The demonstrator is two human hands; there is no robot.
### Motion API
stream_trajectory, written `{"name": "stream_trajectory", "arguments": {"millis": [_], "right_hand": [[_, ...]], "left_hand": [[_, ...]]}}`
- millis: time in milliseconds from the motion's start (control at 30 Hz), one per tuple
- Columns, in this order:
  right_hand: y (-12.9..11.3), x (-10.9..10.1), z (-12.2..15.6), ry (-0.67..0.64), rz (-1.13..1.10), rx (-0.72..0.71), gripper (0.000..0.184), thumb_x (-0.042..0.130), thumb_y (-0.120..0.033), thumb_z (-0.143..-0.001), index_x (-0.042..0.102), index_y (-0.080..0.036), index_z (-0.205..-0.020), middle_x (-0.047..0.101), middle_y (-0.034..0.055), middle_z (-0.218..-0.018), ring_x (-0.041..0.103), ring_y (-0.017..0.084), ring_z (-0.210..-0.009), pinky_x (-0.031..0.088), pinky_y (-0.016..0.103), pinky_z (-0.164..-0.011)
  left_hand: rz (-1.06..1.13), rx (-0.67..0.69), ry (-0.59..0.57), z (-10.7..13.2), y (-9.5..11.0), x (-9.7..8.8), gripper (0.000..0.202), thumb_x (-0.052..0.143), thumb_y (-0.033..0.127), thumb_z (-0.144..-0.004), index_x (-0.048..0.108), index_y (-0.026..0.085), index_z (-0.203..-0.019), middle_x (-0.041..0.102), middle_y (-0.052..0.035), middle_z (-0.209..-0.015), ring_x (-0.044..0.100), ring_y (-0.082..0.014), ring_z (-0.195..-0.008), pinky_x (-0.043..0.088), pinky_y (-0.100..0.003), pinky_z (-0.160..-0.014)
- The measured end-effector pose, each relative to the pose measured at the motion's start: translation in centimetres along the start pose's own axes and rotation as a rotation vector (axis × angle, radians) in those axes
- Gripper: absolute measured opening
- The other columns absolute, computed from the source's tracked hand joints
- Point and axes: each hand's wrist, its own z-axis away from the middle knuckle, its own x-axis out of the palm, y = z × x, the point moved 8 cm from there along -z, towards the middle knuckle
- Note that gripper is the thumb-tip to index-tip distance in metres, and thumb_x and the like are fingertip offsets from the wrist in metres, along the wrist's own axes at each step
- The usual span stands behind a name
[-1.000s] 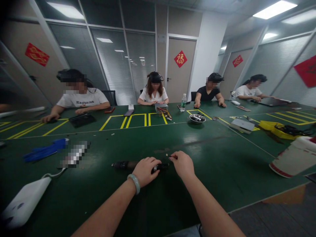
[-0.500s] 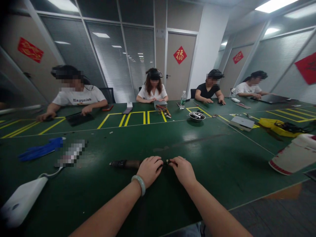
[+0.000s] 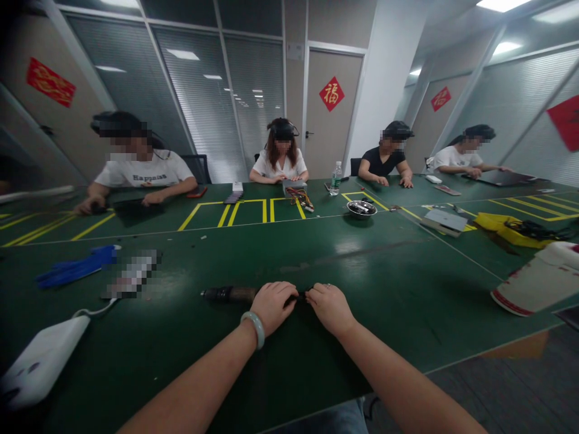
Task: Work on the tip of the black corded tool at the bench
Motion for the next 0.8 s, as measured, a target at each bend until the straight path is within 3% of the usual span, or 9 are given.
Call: {"name": "stream_trajectory", "arguments": {"millis": [800], "right_hand": [[-1.2,0.2,0.5,0.012,0.092,-0.04,0.025,0.043,-0.017,-0.094,0.067,-0.022,-0.099,0.063,0.0037,-0.088,0.056,0.015,-0.078,0.037,0.027,-0.07]], "left_hand": [[0.012,0.008,-0.002,0.2,-0.1,0.0,0.018,0.056,0.019,-0.087,0.062,0.026,-0.103,0.063,0.0005,-0.11,0.055,-0.0178,-0.104,0.039,-0.035,-0.091]]}}
